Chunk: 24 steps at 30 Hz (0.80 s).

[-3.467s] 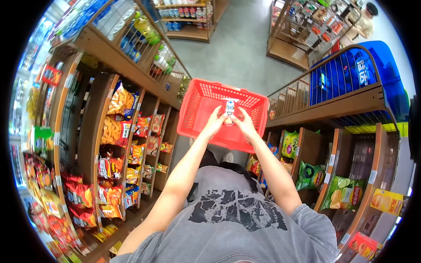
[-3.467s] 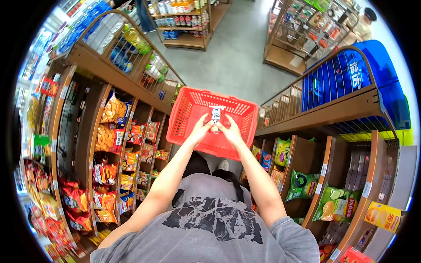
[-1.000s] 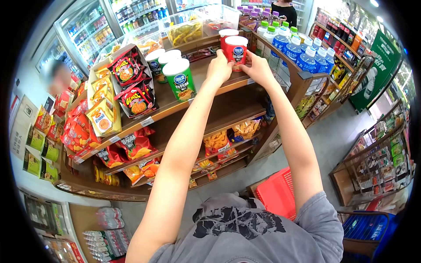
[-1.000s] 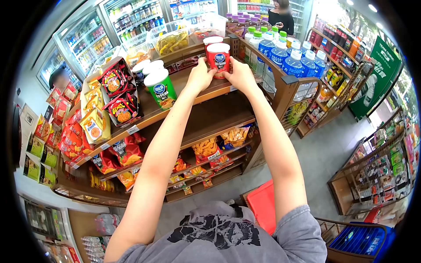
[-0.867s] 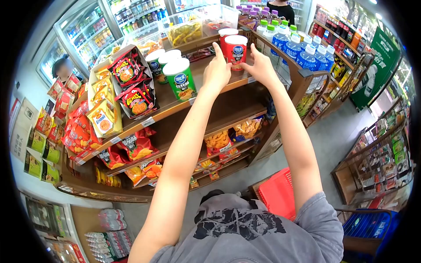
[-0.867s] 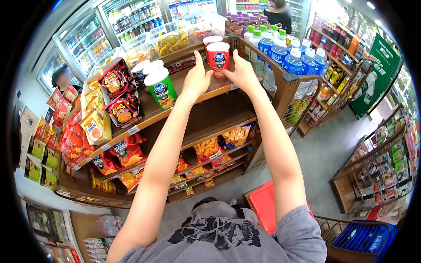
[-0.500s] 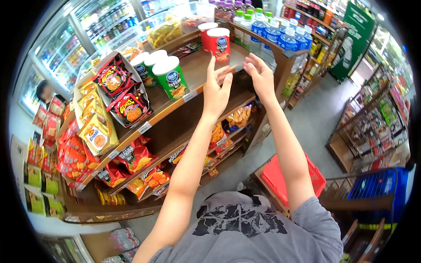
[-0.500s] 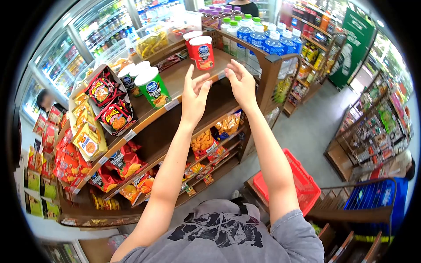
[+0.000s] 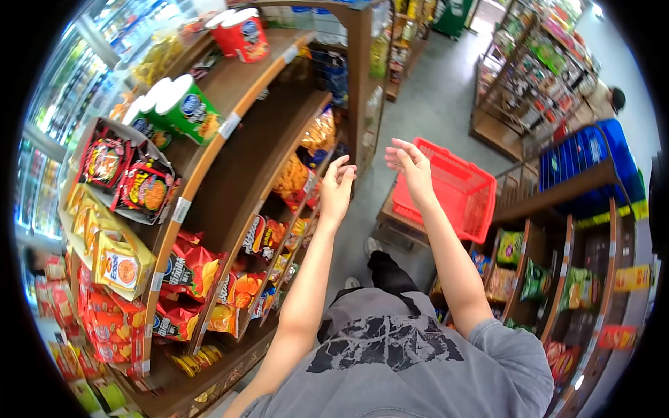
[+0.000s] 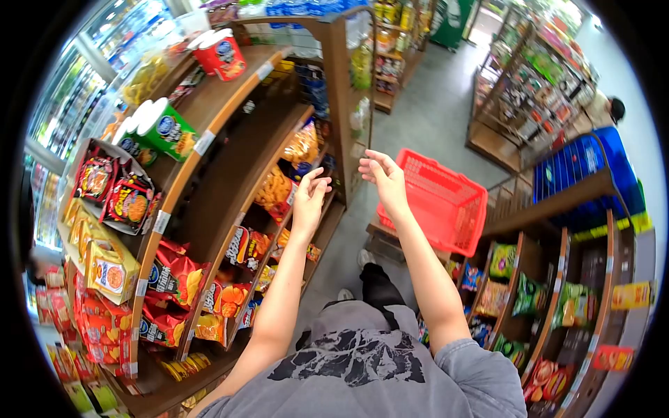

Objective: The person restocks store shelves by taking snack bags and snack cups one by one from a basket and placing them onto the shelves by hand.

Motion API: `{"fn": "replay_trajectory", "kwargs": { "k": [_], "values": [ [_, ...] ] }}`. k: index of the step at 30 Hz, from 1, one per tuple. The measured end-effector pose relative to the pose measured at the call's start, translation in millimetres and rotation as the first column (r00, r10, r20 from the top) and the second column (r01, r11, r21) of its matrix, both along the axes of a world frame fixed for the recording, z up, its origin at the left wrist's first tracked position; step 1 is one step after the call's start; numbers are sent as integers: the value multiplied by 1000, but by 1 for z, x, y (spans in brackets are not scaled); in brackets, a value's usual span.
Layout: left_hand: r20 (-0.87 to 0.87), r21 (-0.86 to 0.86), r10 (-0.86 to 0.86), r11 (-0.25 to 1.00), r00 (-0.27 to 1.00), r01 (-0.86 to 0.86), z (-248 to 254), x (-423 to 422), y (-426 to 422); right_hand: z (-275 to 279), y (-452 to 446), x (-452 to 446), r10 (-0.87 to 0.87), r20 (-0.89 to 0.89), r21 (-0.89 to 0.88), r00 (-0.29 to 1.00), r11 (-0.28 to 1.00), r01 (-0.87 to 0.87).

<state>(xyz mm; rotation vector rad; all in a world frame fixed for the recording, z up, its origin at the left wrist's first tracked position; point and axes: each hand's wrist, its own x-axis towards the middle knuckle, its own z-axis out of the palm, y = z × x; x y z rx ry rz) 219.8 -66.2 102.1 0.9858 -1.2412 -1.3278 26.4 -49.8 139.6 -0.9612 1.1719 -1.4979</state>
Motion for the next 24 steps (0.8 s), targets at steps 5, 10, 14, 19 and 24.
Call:
{"fn": "replay_trajectory", "kwargs": {
  "k": [5,10,14,19,24],
  "values": [
    [57,83,-133,988,990,128,-18,-40,26,-19,62,-47,-161,-11,77,987,984,162],
    [79,53,-241,970,967,237,3,-100,48,-10,109,-105,-331,9,49,943,942,331],
    [72,26,-363,932,929,362,28,-176,68,-2,147,-158,-427,17,31,904,904,427],
    [50,-24,-584,810,810,585,56,-298,127,25,226,-234,-570,20,-73,821,818,570],
    [-55,-60,-811,585,582,809,85,-409,198,63,332,-309,-799,-40,-189,600,595,781]
  ]
}}
